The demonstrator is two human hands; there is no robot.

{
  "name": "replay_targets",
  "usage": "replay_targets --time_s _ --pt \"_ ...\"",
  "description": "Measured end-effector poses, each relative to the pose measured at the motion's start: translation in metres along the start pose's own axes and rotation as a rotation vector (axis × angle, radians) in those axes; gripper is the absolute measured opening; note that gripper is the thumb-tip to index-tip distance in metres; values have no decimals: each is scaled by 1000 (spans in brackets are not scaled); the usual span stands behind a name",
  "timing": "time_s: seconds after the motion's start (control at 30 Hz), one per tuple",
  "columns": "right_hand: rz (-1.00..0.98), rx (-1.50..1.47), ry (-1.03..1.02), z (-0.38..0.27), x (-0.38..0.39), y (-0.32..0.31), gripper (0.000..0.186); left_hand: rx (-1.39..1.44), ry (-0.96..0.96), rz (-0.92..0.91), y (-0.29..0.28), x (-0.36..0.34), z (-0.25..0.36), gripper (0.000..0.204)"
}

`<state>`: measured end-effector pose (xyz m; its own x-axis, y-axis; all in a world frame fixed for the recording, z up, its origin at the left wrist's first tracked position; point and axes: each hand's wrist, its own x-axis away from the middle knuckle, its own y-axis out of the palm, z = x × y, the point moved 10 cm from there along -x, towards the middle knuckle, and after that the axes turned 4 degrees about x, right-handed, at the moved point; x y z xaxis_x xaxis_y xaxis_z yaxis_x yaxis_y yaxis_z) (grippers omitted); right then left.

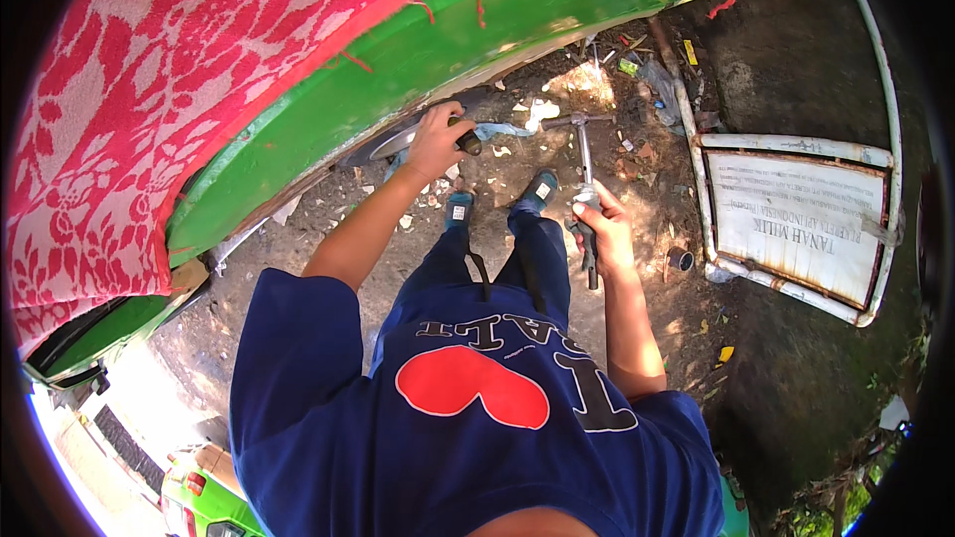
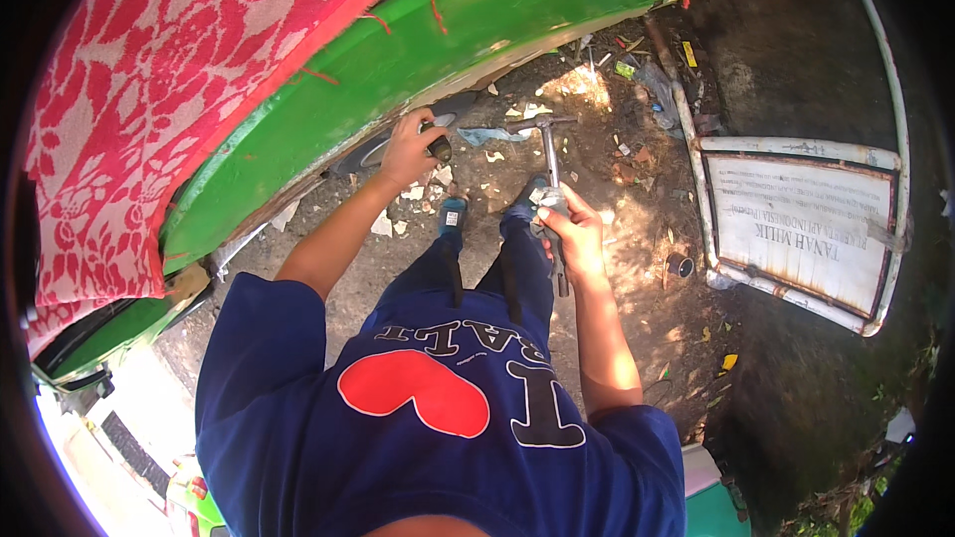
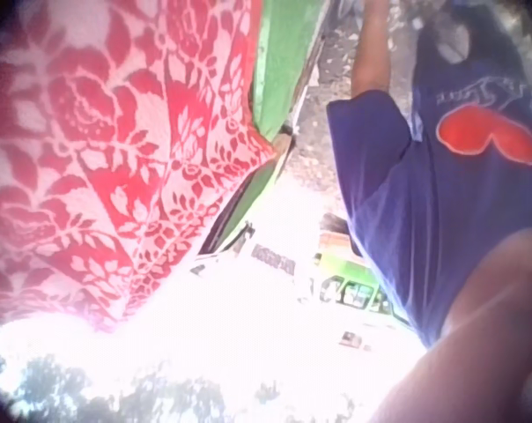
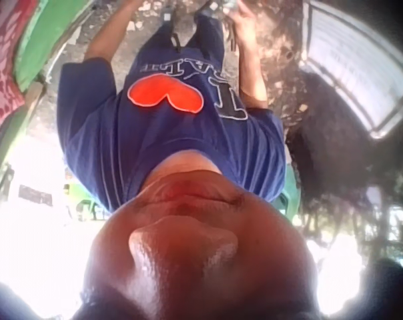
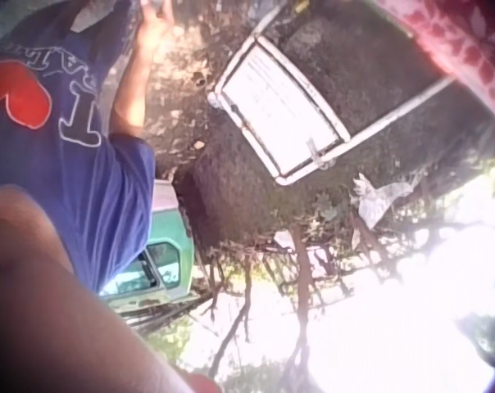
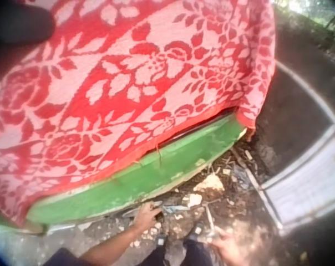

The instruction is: The person repeatedly taps a small metal piece against the underside of a green vehicle panel using a hammer. The person holds the metal piece with the left hand and strikes it with the hammer in the right hand, working along the panel edge under a red patterned cloth.

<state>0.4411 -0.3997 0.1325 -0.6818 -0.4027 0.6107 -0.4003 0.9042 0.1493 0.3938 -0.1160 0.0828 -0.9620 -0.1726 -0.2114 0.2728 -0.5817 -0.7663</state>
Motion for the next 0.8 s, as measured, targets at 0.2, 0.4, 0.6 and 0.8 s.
replay_targets --time_s 0.2,0.4,0.6,0.8 --pt "-3 -38 23 17 -18 3 55 174 137 -195 43 -18 -16 33" --pt "-8 -46 9 33 -28 4 60 210 227 -285 51 -30 -17 34" --pt "-16 -71 -19 44 -41 13 65 212 252 -269 52 -30 -15 31" --pt "-9 -70 -12 34 -36 24 55 189 266 -282 54 -32 -19 30"
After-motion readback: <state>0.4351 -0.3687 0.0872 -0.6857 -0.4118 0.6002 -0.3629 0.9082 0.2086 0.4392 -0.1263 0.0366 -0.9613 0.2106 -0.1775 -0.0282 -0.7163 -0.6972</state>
